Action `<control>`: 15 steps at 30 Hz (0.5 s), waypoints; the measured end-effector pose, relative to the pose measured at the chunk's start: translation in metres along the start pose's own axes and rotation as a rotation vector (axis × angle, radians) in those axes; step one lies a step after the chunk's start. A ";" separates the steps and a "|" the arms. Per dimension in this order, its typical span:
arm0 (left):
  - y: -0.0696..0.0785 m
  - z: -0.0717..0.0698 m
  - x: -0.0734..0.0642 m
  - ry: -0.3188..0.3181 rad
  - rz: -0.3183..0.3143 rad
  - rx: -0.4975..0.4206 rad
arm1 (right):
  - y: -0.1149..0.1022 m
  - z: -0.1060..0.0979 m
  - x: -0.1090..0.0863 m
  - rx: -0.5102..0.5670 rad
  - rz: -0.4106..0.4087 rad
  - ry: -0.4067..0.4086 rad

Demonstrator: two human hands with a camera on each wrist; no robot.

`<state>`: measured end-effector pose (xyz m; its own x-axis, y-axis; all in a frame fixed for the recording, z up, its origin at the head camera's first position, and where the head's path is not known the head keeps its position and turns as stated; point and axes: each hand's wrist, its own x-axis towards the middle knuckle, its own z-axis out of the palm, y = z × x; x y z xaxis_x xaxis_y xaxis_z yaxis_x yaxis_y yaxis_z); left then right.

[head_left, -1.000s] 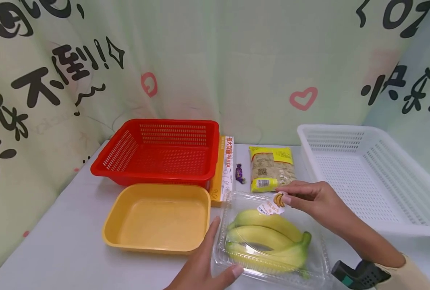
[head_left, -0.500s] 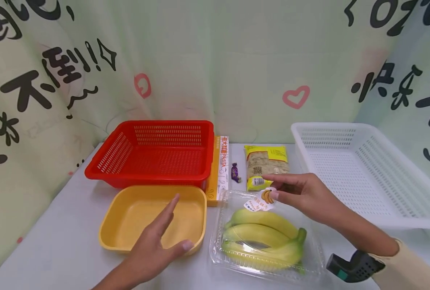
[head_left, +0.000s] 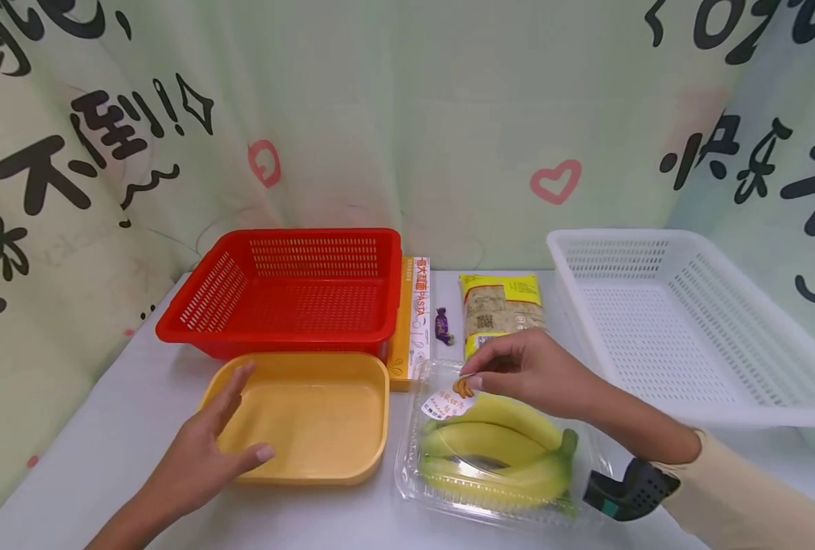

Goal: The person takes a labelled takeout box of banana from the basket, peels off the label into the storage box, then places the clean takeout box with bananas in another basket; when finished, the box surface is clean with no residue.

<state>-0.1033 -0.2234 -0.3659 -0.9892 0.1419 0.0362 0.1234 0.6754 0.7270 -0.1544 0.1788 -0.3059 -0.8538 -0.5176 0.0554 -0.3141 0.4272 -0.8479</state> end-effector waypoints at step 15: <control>-0.053 -0.028 -0.003 -0.008 -0.100 0.244 | -0.009 0.031 0.025 0.036 -0.006 -0.093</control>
<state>-0.1093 -0.2794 -0.3852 -0.9969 0.0710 -0.0339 0.0415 0.8406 0.5400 -0.1602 0.1387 -0.3139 -0.8091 -0.5875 0.0124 -0.3021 0.3978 -0.8663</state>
